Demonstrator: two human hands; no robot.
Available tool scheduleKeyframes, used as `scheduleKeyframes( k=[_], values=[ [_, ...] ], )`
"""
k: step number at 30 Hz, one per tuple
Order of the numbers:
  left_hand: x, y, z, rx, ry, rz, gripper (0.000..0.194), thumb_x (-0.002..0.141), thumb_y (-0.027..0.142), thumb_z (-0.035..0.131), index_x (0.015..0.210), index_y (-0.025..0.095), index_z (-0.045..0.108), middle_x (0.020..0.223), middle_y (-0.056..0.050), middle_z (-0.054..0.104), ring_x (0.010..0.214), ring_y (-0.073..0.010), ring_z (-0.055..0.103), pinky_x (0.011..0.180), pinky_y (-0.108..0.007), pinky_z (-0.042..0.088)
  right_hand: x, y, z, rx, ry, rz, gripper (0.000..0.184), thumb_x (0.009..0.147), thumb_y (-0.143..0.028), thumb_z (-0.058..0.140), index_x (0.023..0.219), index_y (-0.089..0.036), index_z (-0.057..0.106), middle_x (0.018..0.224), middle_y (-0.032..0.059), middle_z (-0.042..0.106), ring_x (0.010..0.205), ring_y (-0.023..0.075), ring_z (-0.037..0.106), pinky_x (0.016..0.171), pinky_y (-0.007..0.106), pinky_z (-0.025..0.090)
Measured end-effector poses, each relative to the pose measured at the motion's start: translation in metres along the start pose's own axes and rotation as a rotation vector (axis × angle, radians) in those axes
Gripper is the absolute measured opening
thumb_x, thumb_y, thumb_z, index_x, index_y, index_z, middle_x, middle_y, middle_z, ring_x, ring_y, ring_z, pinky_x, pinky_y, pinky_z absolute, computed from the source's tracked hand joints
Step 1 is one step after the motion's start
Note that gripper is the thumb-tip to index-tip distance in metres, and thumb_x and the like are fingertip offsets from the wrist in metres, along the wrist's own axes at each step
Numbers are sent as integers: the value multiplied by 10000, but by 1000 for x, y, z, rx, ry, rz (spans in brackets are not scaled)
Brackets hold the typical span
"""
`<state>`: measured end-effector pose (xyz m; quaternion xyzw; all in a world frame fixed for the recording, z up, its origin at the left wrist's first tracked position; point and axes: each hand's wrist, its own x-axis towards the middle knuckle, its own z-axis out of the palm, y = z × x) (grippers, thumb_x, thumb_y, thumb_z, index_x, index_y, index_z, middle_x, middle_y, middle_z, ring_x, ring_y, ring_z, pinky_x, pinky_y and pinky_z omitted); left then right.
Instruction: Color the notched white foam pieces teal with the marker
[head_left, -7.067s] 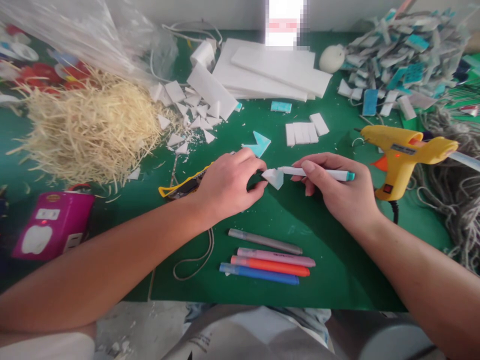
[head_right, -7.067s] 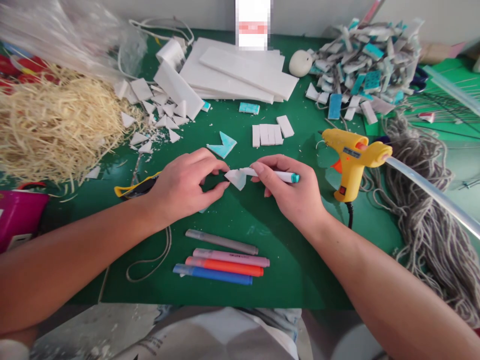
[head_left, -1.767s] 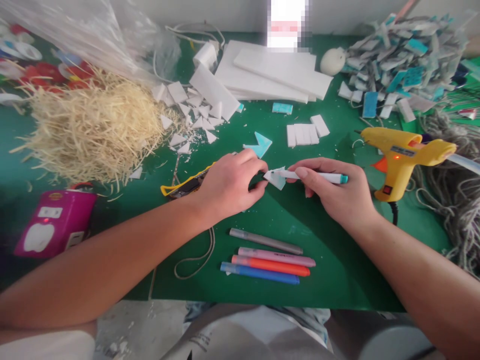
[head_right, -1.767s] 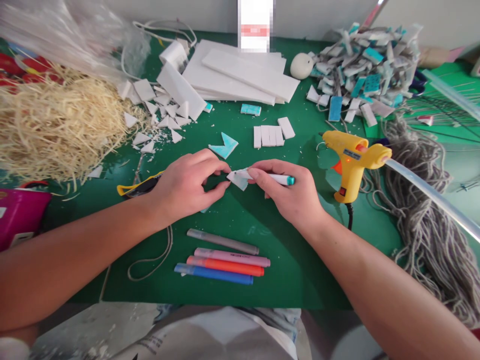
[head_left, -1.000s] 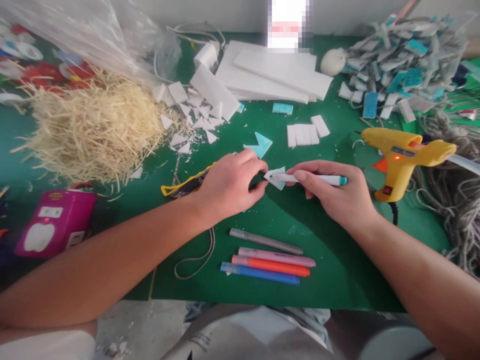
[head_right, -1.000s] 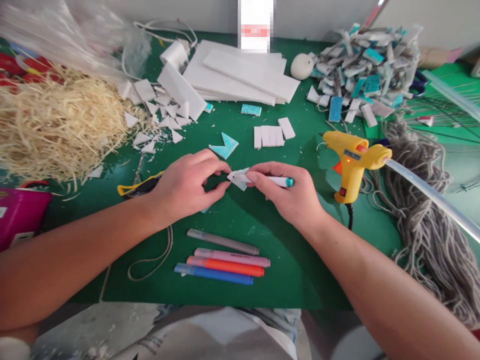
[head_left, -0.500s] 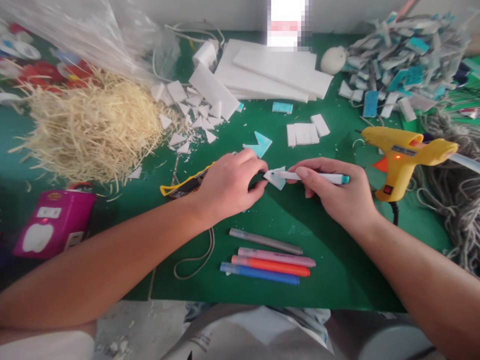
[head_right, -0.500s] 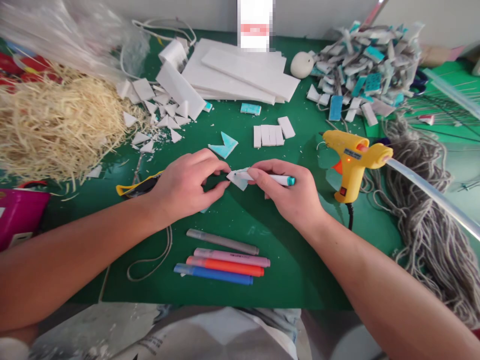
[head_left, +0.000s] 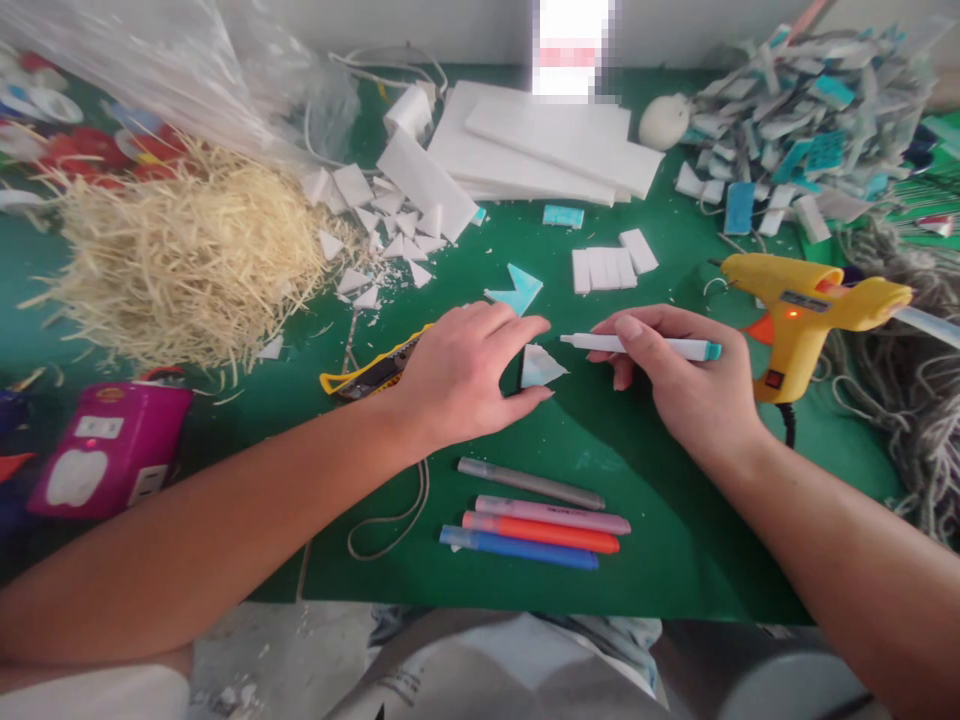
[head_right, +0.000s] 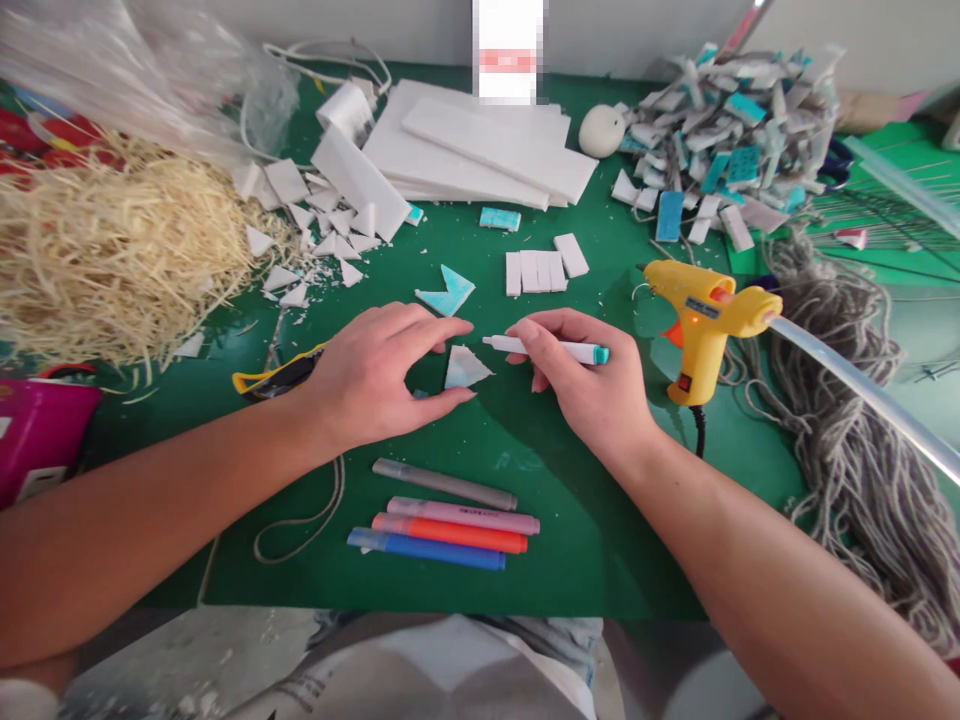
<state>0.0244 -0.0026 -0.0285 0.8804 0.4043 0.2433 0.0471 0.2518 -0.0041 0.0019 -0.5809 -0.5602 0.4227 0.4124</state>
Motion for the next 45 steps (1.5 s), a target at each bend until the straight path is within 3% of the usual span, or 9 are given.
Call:
scheduleKeyframes(
  k=[2, 6, 13, 23, 31, 38, 45],
  values=[
    [1, 0, -1, -18, -19, 2, 330, 959, 284, 611, 1252, 151, 681, 999, -68, 749, 942, -251, 701, 829, -371, 540, 0, -1, 0, -1, 1, 7, 205, 863, -411, 821, 773, -228, 793, 676, 22, 753, 488, 127, 573, 497, 285, 501],
    [1, 1, -1, -39, -21, 3, 442, 893, 169, 563, 1328, 138, 630, 1124, -94, 762, 1033, -269, 693, 869, -391, 537, 0, -1, 0, -19, -2, -4, 227, 858, -437, 825, 777, -228, 788, 680, 22, 752, 491, 131, 576, 499, 290, 505],
    [2, 3, -2, 3, -30, -12, 518, 955, 399, 645, 1376, 101, 596, 1116, -131, 724, 1012, -307, 678, 859, -429, 539, -1, -1, 0, -15, -16, 8, 189, 884, -381, 806, 787, -219, 787, 676, 16, 739, 492, 119, 566, 503, 276, 494],
    [0, 6, -4, 116, -57, -52, 534, 923, 337, 622, 1405, 113, 573, 1067, -119, 699, 976, -301, 648, 842, -421, 527, 0, -2, -1, -37, -36, 11, 191, 889, -370, 790, 781, -213, 779, 671, 15, 728, 501, 121, 571, 496, 270, 487],
    [1, 5, -3, 70, -79, -63, 525, 913, 279, 607, 1413, 125, 564, 1105, -125, 699, 1021, -304, 646, 871, -428, 532, 0, -4, 0, -33, -30, 22, 174, 864, -357, 799, 762, -220, 771, 656, 11, 730, 496, 126, 566, 495, 273, 499],
    [1, 3, -1, 42, -22, -29, 484, 900, 238, 587, 1360, 91, 611, 1091, -134, 708, 988, -302, 654, 842, -430, 550, 0, -2, 0, -51, -41, 8, 128, 871, -310, 778, 784, -218, 797, 657, 7, 736, 492, 111, 558, 485, 257, 480],
    [1, 0, 1, 13, -37, -29, 490, 898, 230, 595, 1371, 101, 598, 1111, -132, 704, 990, -290, 654, 861, -429, 550, 0, -3, -2, -91, -65, 6, 184, 892, -345, 770, 744, -241, 801, 611, 5, 706, 500, 130, 566, 484, 275, 475]
  ],
)
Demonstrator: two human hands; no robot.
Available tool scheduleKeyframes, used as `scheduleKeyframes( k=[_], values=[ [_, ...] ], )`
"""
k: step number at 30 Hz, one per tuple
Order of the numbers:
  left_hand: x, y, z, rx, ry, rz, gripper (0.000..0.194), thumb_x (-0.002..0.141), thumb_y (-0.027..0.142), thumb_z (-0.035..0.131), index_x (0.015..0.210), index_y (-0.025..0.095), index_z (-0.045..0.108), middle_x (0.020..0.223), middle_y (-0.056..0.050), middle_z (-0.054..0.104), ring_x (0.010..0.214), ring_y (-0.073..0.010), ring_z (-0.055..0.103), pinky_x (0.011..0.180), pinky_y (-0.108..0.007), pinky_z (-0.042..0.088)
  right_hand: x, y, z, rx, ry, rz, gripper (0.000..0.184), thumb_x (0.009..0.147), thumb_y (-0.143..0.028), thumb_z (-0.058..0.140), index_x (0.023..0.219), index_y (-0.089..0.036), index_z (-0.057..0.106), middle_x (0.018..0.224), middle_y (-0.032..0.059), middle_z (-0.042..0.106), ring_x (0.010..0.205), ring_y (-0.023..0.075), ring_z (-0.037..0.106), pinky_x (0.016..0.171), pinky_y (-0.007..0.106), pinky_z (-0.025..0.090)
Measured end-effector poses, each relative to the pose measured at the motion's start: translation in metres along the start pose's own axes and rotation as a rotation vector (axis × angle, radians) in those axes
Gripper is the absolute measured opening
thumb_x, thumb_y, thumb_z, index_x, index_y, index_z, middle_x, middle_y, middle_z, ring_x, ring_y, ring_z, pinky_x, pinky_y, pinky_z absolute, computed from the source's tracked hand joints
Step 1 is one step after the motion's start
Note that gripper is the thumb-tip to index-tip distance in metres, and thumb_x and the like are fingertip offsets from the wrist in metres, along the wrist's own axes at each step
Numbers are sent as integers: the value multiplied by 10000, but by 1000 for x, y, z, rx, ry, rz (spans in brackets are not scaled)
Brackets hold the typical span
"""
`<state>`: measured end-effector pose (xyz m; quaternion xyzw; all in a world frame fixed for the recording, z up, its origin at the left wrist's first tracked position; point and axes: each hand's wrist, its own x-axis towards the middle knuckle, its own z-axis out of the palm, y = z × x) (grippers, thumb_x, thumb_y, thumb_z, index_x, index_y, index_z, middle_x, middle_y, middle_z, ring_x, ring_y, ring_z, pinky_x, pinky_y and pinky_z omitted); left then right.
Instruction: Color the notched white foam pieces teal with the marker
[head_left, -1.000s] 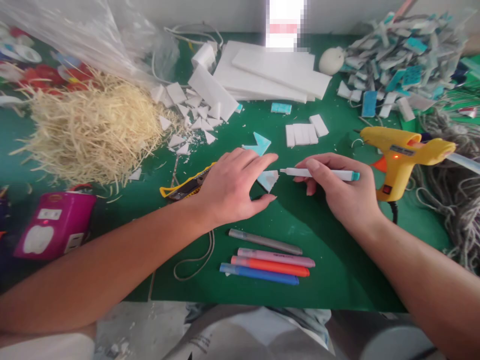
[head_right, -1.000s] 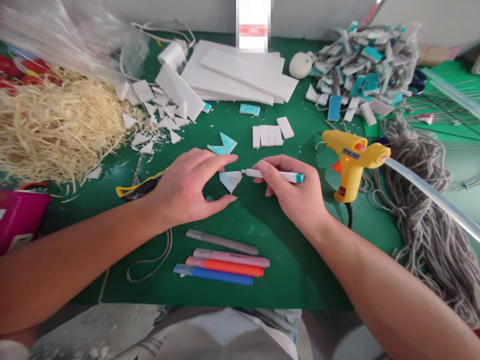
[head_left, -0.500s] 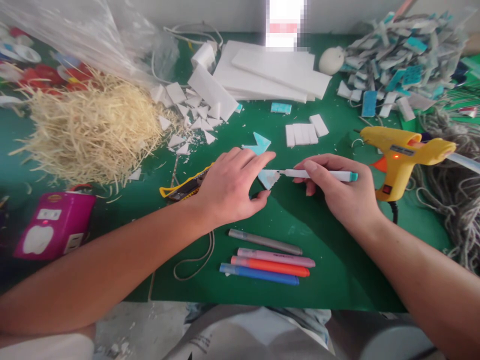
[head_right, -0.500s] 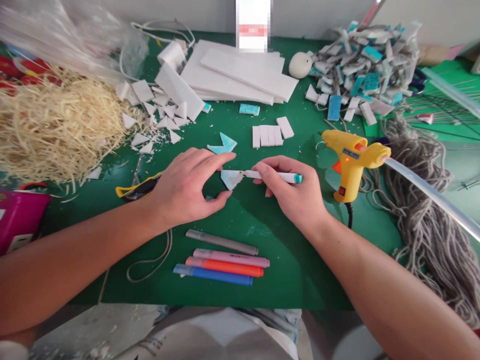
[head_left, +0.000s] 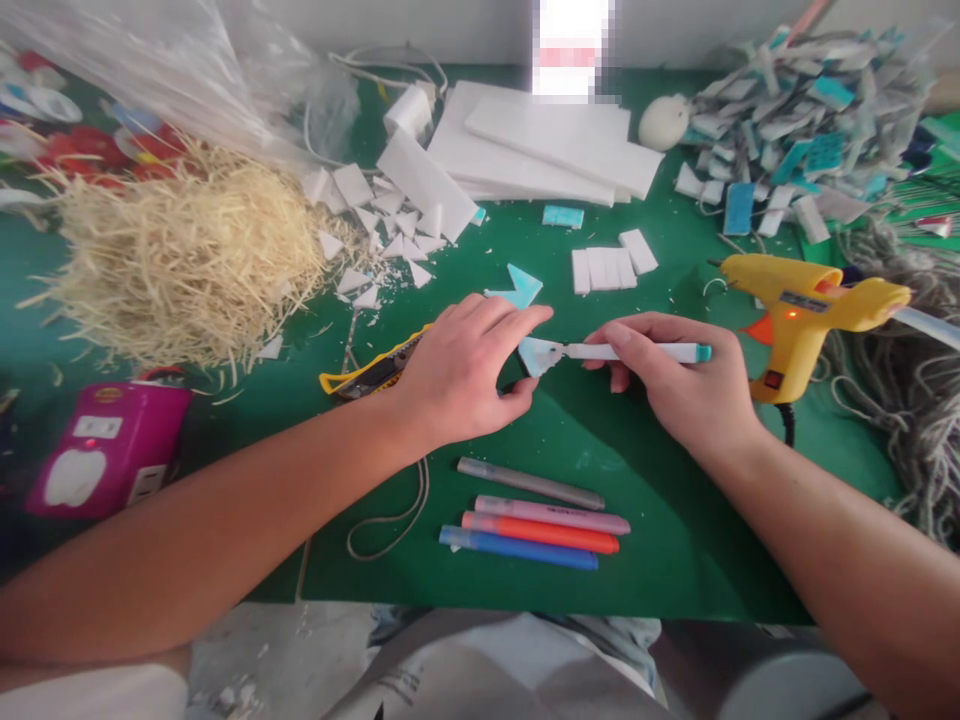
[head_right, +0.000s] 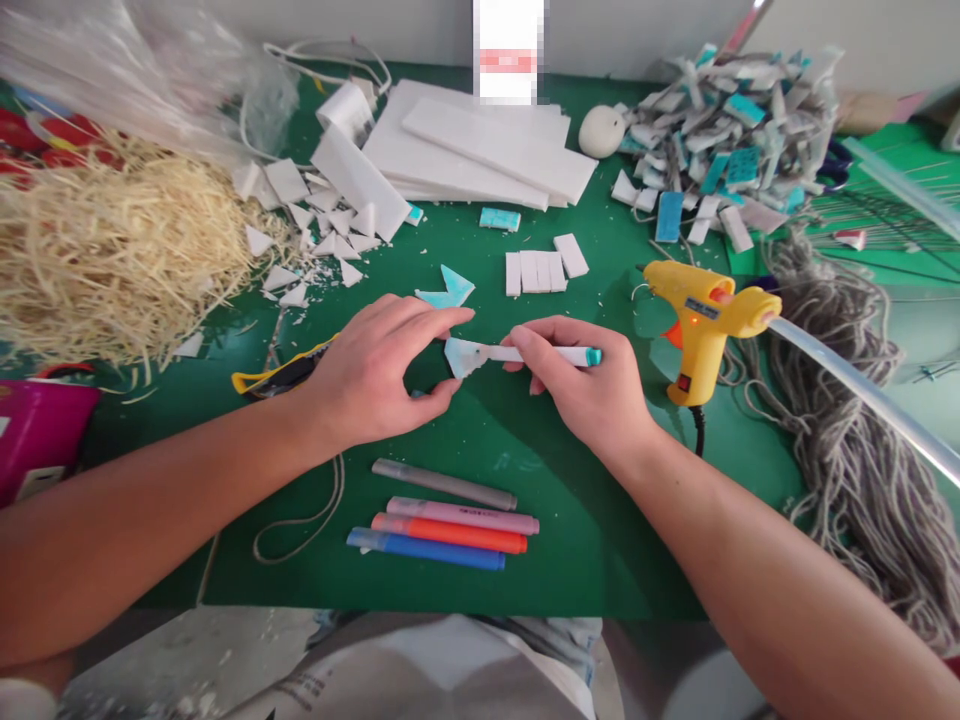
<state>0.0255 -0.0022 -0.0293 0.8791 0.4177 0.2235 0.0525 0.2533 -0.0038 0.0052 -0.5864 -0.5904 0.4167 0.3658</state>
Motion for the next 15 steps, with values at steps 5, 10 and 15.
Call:
scheduleKeyframes(
  k=[5, 10, 15],
  values=[
    [1, -1, 0, -18, -9, -3, 493, 891, 222, 597, 1370, 109, 598, 1111, -131, 703, 998, -294, 649, 870, -435, 551, 0, -1, 0, -10, -22, -11, 222, 901, -336, 756, 704, -243, 793, 567, -3, 670, 488, 133, 565, 481, 278, 476],
    [1, 0, 0, -11, 9, 6, 486, 887, 220, 601, 1358, 99, 614, 1112, -133, 701, 992, -294, 651, 864, -427, 552, 0, 0, 1, 25, 15, 0, 168, 897, -288, 749, 746, -234, 802, 618, -2, 711, 489, 120, 568, 500, 268, 486],
    [1, -1, 1, -8, -5, -1, 469, 912, 241, 595, 1361, 105, 608, 1114, -134, 699, 1006, -292, 653, 876, -423, 548, 1, -2, 2, 40, 11, 13, 197, 900, -285, 745, 716, -232, 794, 625, 4, 724, 493, 121, 574, 500, 268, 488]
  ],
)
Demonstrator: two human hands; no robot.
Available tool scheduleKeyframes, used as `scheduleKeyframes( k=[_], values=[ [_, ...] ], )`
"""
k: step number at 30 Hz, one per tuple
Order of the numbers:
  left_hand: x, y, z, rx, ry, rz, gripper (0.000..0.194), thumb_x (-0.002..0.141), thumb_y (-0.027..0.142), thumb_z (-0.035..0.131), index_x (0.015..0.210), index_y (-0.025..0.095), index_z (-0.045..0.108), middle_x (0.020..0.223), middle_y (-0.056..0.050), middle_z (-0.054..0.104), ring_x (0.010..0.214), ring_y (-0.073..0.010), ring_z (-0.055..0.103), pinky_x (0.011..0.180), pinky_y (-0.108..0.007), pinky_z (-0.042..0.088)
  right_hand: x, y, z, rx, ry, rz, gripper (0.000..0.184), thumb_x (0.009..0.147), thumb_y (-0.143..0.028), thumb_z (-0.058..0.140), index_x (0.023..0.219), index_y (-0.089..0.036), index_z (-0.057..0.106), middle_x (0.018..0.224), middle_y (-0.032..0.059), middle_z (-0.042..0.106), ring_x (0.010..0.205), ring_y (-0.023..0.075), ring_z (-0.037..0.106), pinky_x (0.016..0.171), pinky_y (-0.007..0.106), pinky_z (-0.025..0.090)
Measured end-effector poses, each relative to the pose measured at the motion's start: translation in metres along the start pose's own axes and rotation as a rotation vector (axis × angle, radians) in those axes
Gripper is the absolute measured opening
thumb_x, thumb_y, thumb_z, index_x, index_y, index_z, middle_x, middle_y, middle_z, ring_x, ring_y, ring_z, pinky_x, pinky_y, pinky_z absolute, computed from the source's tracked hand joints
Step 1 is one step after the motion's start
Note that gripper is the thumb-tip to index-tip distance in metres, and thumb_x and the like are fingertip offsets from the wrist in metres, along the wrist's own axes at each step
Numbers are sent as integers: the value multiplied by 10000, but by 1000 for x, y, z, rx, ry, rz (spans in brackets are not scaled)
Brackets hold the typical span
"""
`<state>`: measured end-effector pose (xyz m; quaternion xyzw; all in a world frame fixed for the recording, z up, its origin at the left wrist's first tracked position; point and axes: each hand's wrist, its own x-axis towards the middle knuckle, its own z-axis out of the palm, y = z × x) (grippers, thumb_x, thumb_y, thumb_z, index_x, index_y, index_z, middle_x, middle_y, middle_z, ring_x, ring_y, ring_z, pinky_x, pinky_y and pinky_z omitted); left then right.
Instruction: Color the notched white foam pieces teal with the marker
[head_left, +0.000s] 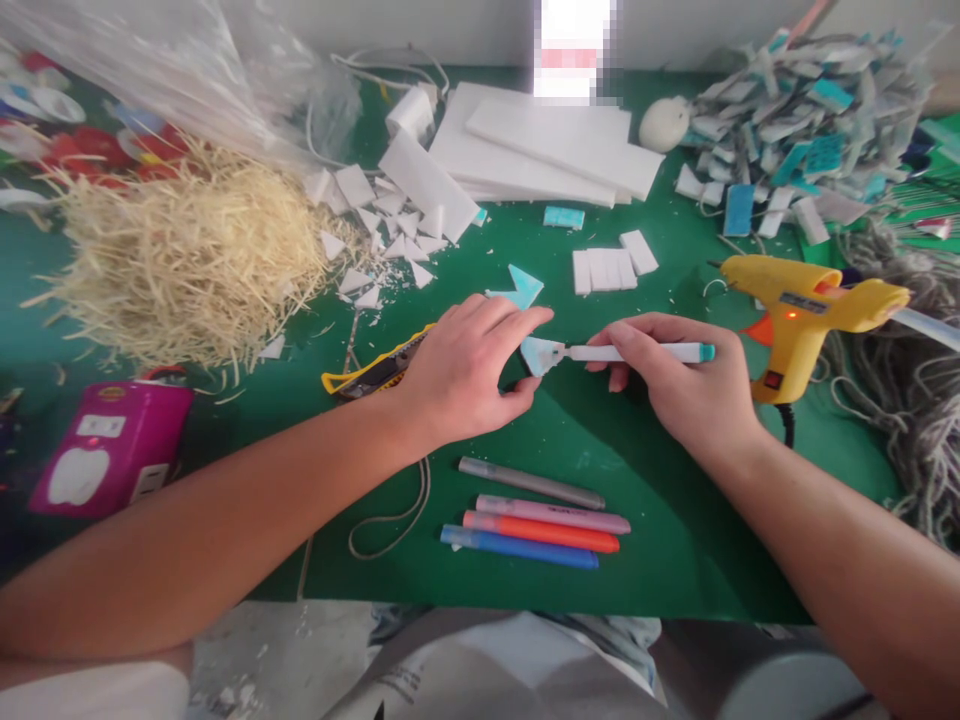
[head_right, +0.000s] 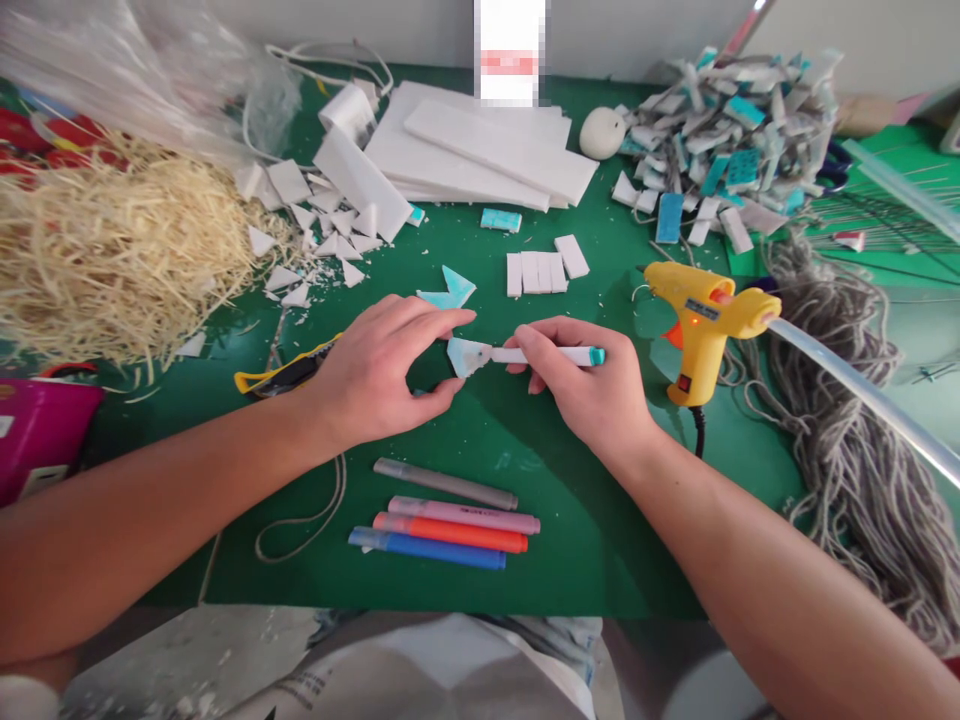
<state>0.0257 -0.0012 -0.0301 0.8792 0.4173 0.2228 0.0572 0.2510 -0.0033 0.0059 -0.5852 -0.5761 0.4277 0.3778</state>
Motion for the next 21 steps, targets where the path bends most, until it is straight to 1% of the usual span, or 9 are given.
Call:
scheduleKeyframes(
  k=[2, 6, 10, 14, 18, 21],
  values=[
    [0, 0, 0, 1, 12, 10, 468, 911, 240, 597, 1357, 101, 612, 1106, -133, 699, 995, -291, 654, 866, -418, 546, 0, 0, 0, 0, 17, 0, 173, 895, -281, 755, 735, -230, 795, 648, 7, 738, 493, 122, 579, 497, 270, 489],
    [0, 0, -1, 2, 14, 9, 451, 931, 264, 598, 1353, 106, 617, 1077, -125, 699, 980, -288, 655, 853, -409, 542, 0, 3, -1, -28, -13, -27, 227, 917, -326, 759, 712, -230, 779, 609, 5, 707, 495, 132, 593, 507, 277, 500],
    [0, -1, 0, 7, 0, 1, 452, 944, 290, 609, 1366, 128, 600, 1079, -113, 695, 997, -282, 652, 870, -404, 540, 0, 4, -1, -11, 23, -13, 169, 895, -333, 780, 763, -229, 791, 677, 13, 752, 498, 127, 593, 503, 275, 498],
    [0, -2, 1, 2, 13, 15, 448, 945, 292, 605, 1358, 118, 602, 1077, -114, 690, 982, -280, 651, 861, -404, 540, 1, 3, -1, -25, -22, -21, 225, 900, -354, 773, 710, -233, 785, 608, 5, 713, 488, 129, 582, 493, 273, 491],
    [0, -2, 1, 13, -12, -1, 446, 948, 298, 604, 1363, 135, 593, 1081, -108, 685, 1002, -281, 648, 878, -407, 536, 1, 3, 0, -1, 14, -20, 164, 885, -318, 778, 746, -234, 798, 658, 10, 746, 495, 122, 590, 496, 267, 489],
    [0, -1, 0, 9, -15, -6, 443, 951, 304, 603, 1362, 137, 595, 1087, -110, 684, 1007, -282, 646, 876, -406, 537, 0, 2, 0, 5, -12, -14, 197, 886, -298, 751, 703, -237, 792, 608, 2, 717, 487, 119, 581, 500, 265, 485]
  ],
)
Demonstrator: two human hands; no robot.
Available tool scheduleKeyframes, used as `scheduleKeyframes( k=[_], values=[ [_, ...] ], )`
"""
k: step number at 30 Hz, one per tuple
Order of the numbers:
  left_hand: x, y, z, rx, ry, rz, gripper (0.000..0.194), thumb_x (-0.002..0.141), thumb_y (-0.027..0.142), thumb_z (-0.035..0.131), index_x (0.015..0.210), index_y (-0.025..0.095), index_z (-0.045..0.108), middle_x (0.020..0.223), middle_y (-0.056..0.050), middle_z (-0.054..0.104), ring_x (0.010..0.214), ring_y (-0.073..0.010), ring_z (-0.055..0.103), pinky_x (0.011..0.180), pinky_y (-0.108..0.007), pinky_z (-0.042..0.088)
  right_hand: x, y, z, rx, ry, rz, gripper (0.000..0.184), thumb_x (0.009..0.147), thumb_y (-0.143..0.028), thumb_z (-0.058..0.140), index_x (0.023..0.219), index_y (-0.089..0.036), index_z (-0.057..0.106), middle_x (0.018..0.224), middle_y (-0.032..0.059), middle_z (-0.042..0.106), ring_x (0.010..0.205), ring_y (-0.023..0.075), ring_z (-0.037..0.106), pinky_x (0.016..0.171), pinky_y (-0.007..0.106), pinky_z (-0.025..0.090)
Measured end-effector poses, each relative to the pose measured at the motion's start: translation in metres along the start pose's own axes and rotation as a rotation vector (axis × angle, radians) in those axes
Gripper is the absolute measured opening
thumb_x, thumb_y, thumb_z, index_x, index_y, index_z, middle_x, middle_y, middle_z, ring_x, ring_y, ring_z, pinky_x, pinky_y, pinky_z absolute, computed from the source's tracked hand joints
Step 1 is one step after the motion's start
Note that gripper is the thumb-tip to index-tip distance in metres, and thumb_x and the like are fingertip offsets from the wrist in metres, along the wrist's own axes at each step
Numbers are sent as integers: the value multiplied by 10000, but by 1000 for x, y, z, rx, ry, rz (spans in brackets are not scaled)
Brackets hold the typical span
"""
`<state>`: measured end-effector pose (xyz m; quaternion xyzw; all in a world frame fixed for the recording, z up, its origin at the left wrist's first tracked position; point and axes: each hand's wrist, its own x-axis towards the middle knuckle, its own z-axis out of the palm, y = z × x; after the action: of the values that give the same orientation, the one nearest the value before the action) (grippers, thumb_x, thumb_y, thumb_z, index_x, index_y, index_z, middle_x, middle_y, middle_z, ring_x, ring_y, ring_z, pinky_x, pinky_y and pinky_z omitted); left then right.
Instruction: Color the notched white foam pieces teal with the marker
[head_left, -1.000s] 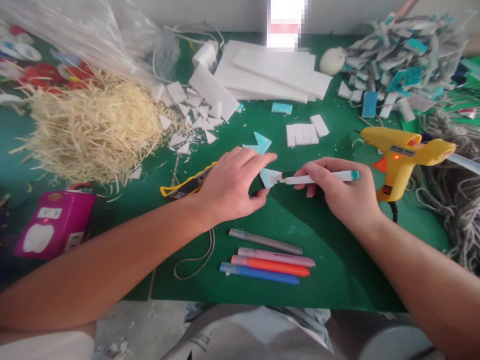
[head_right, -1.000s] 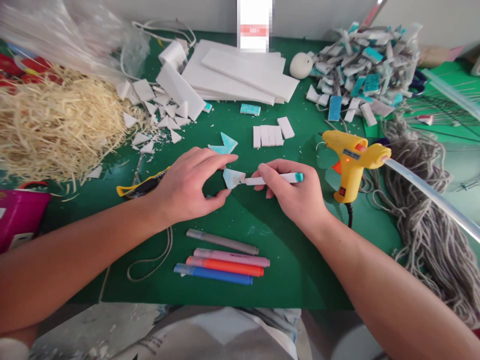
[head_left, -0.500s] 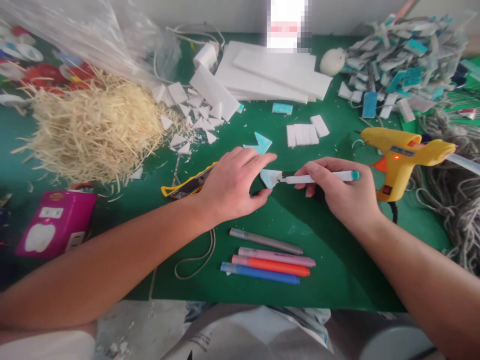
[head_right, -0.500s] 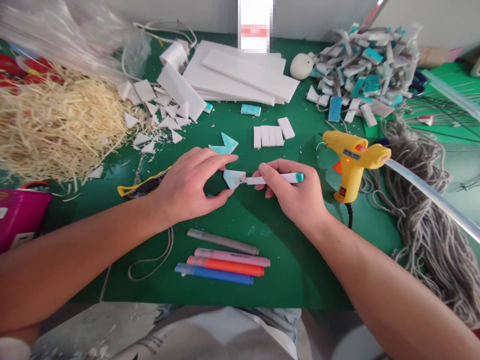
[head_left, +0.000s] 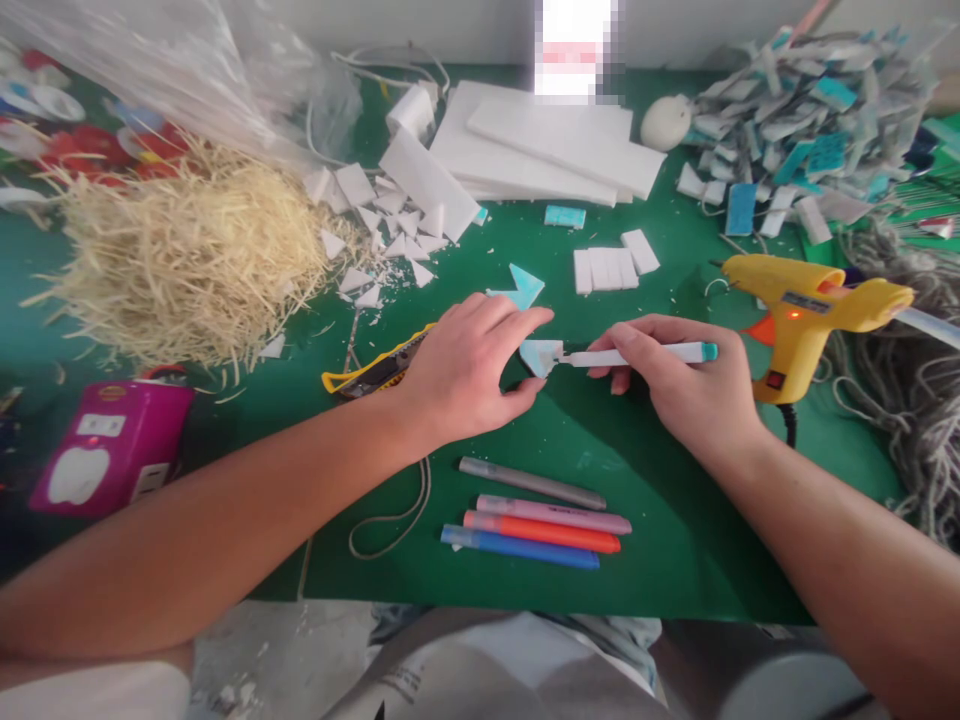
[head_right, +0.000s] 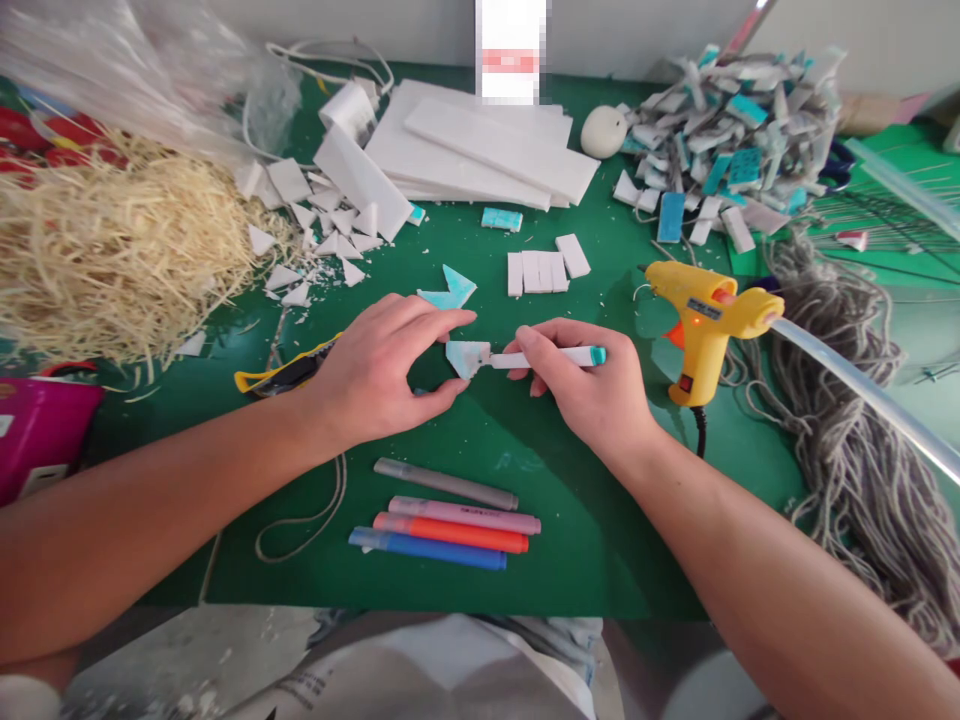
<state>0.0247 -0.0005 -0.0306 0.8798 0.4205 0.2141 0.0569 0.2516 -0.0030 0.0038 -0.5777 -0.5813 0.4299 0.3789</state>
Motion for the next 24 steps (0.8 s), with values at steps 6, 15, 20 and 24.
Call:
scheduleKeyframes(
  k=[6, 15, 20, 24],
  values=[
    [0, 0, 0, -3, 17, 14, 438, 951, 294, 596, 1353, 119, 607, 1068, -115, 686, 985, -284, 645, 857, -411, 544, -1, 0, 0, -6, 10, 7, 185, 886, -300, 759, 714, -242, 793, 618, 4, 729, 490, 128, 587, 504, 274, 501],
    [1, 1, 0, -6, 32, 20, 431, 955, 293, 592, 1342, 108, 622, 1078, -120, 697, 970, -281, 653, 854, -414, 552, -1, 1, 0, -33, 0, -1, 204, 897, -307, 764, 705, -245, 798, 600, 2, 715, 495, 129, 590, 509, 273, 505],
    [1, 1, -1, 2, 43, 30, 427, 951, 288, 585, 1334, 106, 640, 1065, -117, 701, 969, -284, 658, 848, -408, 555, -1, 0, 0, -28, 21, 3, 158, 891, -290, 762, 750, -236, 809, 631, 4, 735, 504, 126, 594, 510, 267, 499],
    [1, 1, -1, -6, 40, 27, 431, 952, 287, 592, 1336, 99, 640, 1078, -123, 702, 972, -286, 660, 851, -415, 556, 0, 0, 0, -31, 5, 2, 175, 886, -302, 768, 729, -232, 800, 634, 9, 733, 494, 122, 578, 498, 267, 489]
  ],
)
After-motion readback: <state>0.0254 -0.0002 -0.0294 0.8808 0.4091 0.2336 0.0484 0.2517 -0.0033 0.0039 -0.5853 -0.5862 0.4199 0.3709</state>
